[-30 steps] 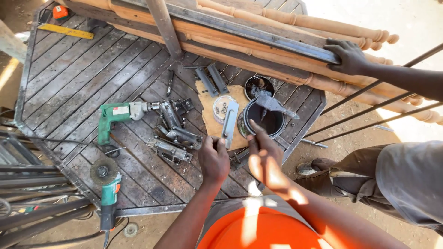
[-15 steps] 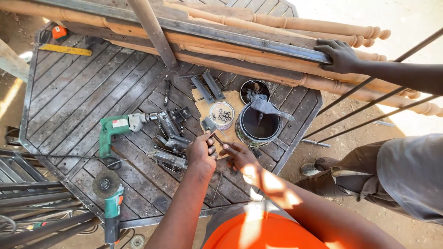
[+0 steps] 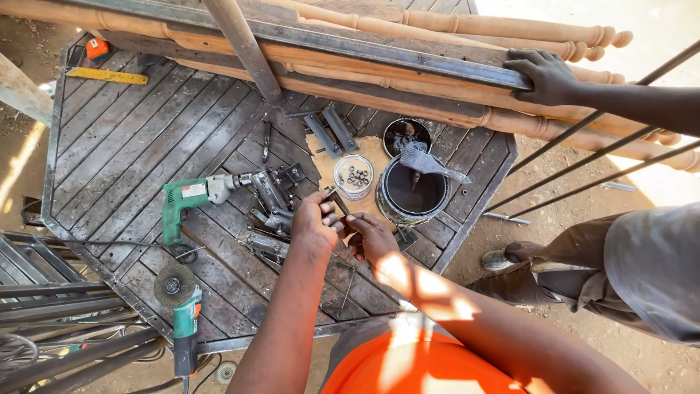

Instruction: Applying paint or sealant to metal components with a brush and then assembling small metal parts on a workbench.

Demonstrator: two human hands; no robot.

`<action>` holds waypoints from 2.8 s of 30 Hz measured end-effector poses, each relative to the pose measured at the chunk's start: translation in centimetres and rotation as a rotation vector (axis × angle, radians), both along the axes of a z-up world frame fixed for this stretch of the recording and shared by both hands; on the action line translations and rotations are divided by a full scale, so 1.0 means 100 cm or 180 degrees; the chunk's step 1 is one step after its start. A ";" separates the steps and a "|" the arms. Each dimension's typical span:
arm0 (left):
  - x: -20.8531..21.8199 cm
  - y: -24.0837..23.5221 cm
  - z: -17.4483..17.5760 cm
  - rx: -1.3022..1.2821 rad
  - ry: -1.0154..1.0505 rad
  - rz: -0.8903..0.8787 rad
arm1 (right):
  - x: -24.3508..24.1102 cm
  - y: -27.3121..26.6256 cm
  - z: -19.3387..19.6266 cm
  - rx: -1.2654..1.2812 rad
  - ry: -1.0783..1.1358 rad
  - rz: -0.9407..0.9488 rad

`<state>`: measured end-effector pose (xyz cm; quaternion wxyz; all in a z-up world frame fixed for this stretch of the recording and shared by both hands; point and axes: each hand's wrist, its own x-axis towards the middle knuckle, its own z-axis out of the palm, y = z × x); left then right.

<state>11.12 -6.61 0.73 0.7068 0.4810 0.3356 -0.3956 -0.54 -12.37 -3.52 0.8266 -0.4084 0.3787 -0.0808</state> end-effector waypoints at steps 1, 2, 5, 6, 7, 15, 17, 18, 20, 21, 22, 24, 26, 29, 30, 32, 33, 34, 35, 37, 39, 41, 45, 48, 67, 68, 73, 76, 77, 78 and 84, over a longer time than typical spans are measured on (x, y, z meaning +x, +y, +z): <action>0.002 0.001 0.004 0.0009 0.0006 -0.0003 | 0.001 0.000 0.000 0.0009 0.0006 -0.0003; 0.003 0.001 0.008 -0.0062 0.0047 0.0029 | 0.002 0.001 0.000 0.0030 0.0010 0.0004; 0.002 0.001 0.020 -0.0043 -0.0028 0.0111 | 0.002 -0.002 0.017 -0.0144 0.0034 0.0088; 0.001 0.002 0.026 0.0045 -0.0163 0.0168 | 0.004 -0.003 0.025 -0.0341 0.0035 0.0172; 0.001 0.001 0.020 0.0044 -0.0156 0.0168 | 0.006 -0.006 0.016 -0.0341 0.0041 0.0172; -0.066 0.005 -0.025 0.2458 -0.1458 -0.1347 | 0.010 -0.012 -0.006 -0.0314 0.0774 0.0169; -0.068 0.008 -0.012 0.1944 -0.1344 -0.0992 | 0.006 -0.011 -0.011 -0.0715 0.0806 0.0493; -0.070 0.010 -0.005 0.1428 -0.1225 -0.0635 | 0.003 -0.009 -0.014 -0.1120 0.0834 0.0818; -0.066 0.011 0.001 0.1272 -0.1191 -0.0508 | -0.005 -0.011 0.014 -0.1402 0.0889 0.1090; -0.062 0.012 0.004 0.1112 -0.1180 -0.0377 | -0.008 -0.012 0.028 -0.1692 0.0921 0.1356; -0.059 0.013 -0.006 0.1118 -0.1171 -0.0376 | -0.014 -0.013 0.041 -0.1685 0.0926 0.1363; -0.054 0.018 -0.027 0.2454 -0.1901 -0.1558 | -0.027 -0.014 0.066 -0.1732 0.0944 0.1799; -0.045 0.032 -0.024 0.2562 -0.2119 -0.1882 | -0.047 -0.026 0.058 -0.1746 0.1223 0.2080; -0.048 0.049 -0.011 0.2798 -0.2406 -0.2549 | -0.098 -0.055 0.012 -0.2328 0.1228 0.2486; -0.048 0.051 -0.004 0.2939 -0.2488 -0.2862 | -0.116 -0.068 -0.009 -0.2917 0.0923 0.2600; -0.054 0.059 -0.009 0.3152 -0.2546 -0.3027 | -0.114 -0.063 0.018 -0.2791 0.1526 0.1933; -0.054 0.063 -0.011 0.3410 -0.2610 -0.3154 | -0.108 -0.062 0.032 -0.2646 0.2041 0.1256; -0.055 0.064 -0.012 0.3400 -0.2620 -0.3135 | -0.101 -0.077 0.030 -0.2667 0.2036 0.1254; -0.058 0.069 -0.013 0.3486 -0.2854 -0.3102 | -0.096 -0.089 0.028 -0.3197 0.1876 0.0526; -0.062 0.075 -0.008 0.3564 -0.3097 -0.3056 | -0.085 -0.117 0.023 -0.3700 0.1685 -0.0229; -0.064 0.076 0.003 0.3666 -0.3294 -0.3349 | -0.074 -0.150 0.020 -0.3483 0.2167 -0.0735; -0.068 0.077 0.008 0.3686 -0.3427 -0.3477 | -0.073 -0.197 -0.041 -0.3252 0.2509 -0.0307; -0.078 0.076 0.022 0.3608 -0.3728 -0.3714 | -0.066 -0.232 -0.081 -0.2160 0.1419 -0.0552; -0.083 0.076 0.022 0.3430 -0.3873 -0.3694 | -0.067 -0.221 -0.045 -0.1810 0.0544 -0.1008; -0.103 0.060 0.003 0.3232 -0.4152 -0.3365 | -0.026 -0.178 -0.041 -0.4196 0.1483 0.0999; -0.104 0.059 0.002 0.3238 -0.4135 -0.3365 | -0.026 -0.180 -0.043 -0.4245 0.1515 0.1108; -0.109 0.055 0.003 0.3239 -0.4150 -0.3286 | -0.031 -0.181 -0.037 -0.4383 0.1428 0.1226; -0.109 0.054 0.003 0.3223 -0.4168 -0.3276 | -0.033 -0.181 -0.035 -0.4350 0.1483 0.1362; -0.110 0.051 0.001 0.3198 -0.4169 -0.3276 | -0.034 -0.182 -0.034 -0.4388 0.1338 0.1151; -0.110 0.049 -0.001 0.3174 -0.4169 -0.3276 | -0.035 -0.183 -0.033 -0.4423 0.1191 0.0941; -0.110 0.044 -0.012 0.3060 -0.4074 -0.3273 | -0.049 -0.185 -0.052 -0.4412 0.1205 0.0929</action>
